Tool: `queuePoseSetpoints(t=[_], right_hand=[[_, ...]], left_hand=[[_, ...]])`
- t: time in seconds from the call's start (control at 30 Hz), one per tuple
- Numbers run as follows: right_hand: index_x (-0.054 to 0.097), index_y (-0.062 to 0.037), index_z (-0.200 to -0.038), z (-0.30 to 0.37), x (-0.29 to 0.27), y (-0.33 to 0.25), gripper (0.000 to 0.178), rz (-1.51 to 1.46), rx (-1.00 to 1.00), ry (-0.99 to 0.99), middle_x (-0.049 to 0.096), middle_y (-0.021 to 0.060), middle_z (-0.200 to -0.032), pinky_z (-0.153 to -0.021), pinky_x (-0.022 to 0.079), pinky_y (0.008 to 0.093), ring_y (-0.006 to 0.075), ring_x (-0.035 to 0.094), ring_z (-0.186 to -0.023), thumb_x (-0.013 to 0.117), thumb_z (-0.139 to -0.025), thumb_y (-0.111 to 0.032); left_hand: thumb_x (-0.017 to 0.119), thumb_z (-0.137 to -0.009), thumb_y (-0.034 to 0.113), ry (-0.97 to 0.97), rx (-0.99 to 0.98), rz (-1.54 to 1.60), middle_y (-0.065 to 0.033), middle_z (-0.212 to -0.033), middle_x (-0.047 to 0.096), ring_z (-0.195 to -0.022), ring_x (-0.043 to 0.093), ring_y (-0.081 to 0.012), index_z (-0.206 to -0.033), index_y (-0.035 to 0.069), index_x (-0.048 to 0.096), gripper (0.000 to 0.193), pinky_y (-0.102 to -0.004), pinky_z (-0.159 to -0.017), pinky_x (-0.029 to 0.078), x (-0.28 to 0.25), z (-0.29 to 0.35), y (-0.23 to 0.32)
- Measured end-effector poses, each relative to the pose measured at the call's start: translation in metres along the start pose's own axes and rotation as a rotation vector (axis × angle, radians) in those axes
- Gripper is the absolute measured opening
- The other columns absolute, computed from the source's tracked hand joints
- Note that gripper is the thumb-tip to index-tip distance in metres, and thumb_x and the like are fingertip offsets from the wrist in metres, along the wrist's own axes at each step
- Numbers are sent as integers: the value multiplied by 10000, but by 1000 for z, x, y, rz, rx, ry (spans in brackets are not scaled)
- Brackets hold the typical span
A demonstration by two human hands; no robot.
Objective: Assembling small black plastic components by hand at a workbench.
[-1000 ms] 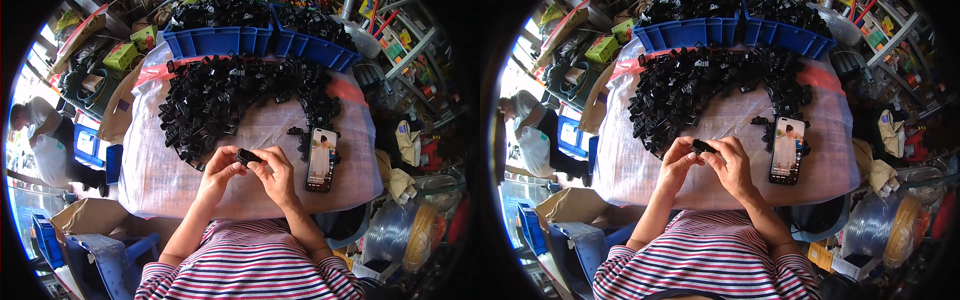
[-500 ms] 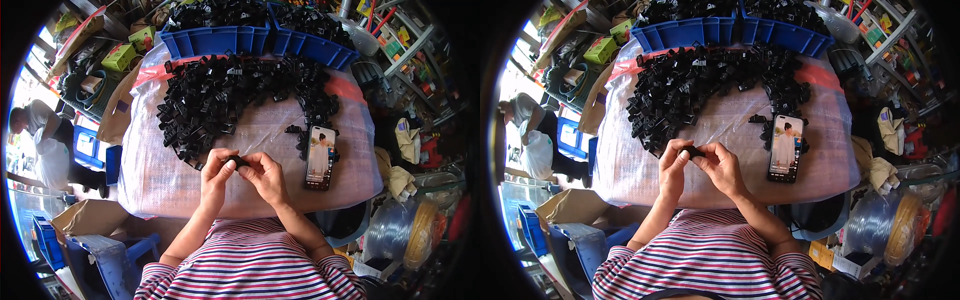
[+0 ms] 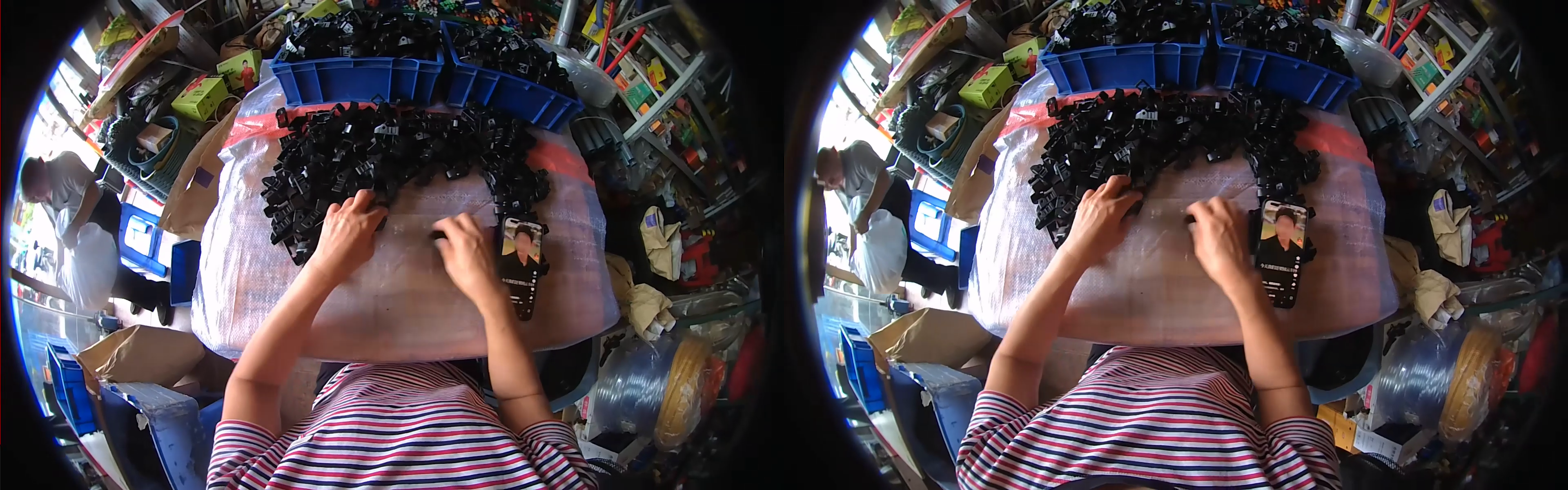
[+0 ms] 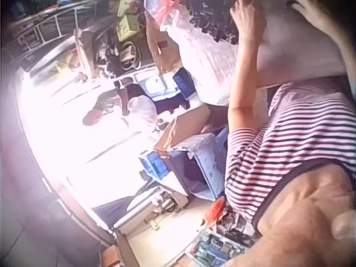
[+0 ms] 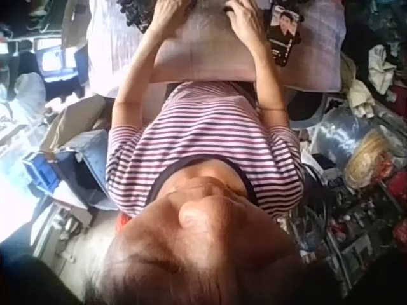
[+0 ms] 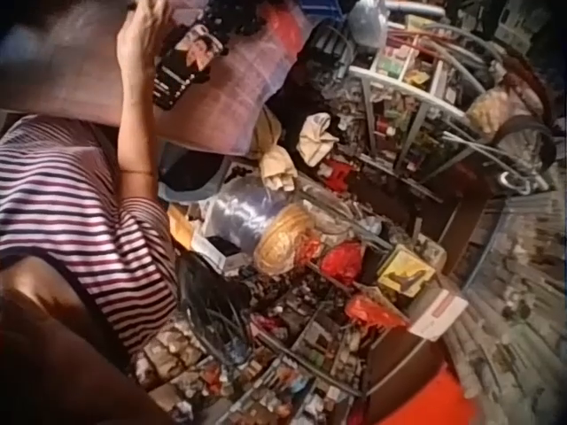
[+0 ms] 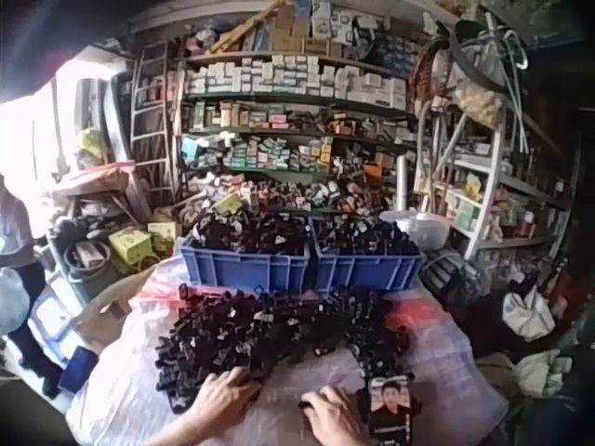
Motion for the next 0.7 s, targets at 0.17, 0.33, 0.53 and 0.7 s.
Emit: queuePoseSetpoints(t=[0.17, 0.33, 0.53, 0.7], right_hand=[[580, -14, -953, 28, 13, -31, 202, -188, -21, -94, 536, 143, -874, -731, 448, 388, 322, 547, -841, 617, -754, -17], [569, -5, -1005, 45, 10, -26, 284, -113, 7, 16, 543, 130, -895, -737, 442, 390, 316, 537, -834, 638, -731, -21], [583, 8, -1015, 44, -1, -21, 319, -129, 62, 40, 532, 126, -876, -711, 441, 353, 294, 548, -813, 657, -705, 13], [606, -4, -1016, 28, -4, -40, 300, -471, 29, 12, 609, 109, -895, -731, 463, 313, 254, 579, -810, 668, -723, -4]], left_hand=[[634, -707, 113, -229, 126, -96, -55, -907, 559, -830, 563, -221, -985, 111, 595, 280, -332, -710, 425, 7, 7, 20], [688, -690, 155, -235, 68, 103, -77, -973, 572, -831, 596, -246, -1065, 99, 588, 392, -353, -721, 481, 3, 28, 43], [693, -661, 120, -301, 20, 143, -75, -974, 565, -806, 605, -267, -1031, 91, 589, 385, -353, -676, 501, 12, 37, 21], [684, -658, 107, -302, -26, 230, -85, -931, 563, -801, 597, -284, -985, 75, 596, 340, -356, -670, 490, 10, 37, 23]])
Point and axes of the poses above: each hand's wrist, its own z-axis away from the middle knuckle, its own x-axis out of the palm, y = z × x, the point moved 3 cm from there along -z, towards the middle knuckle
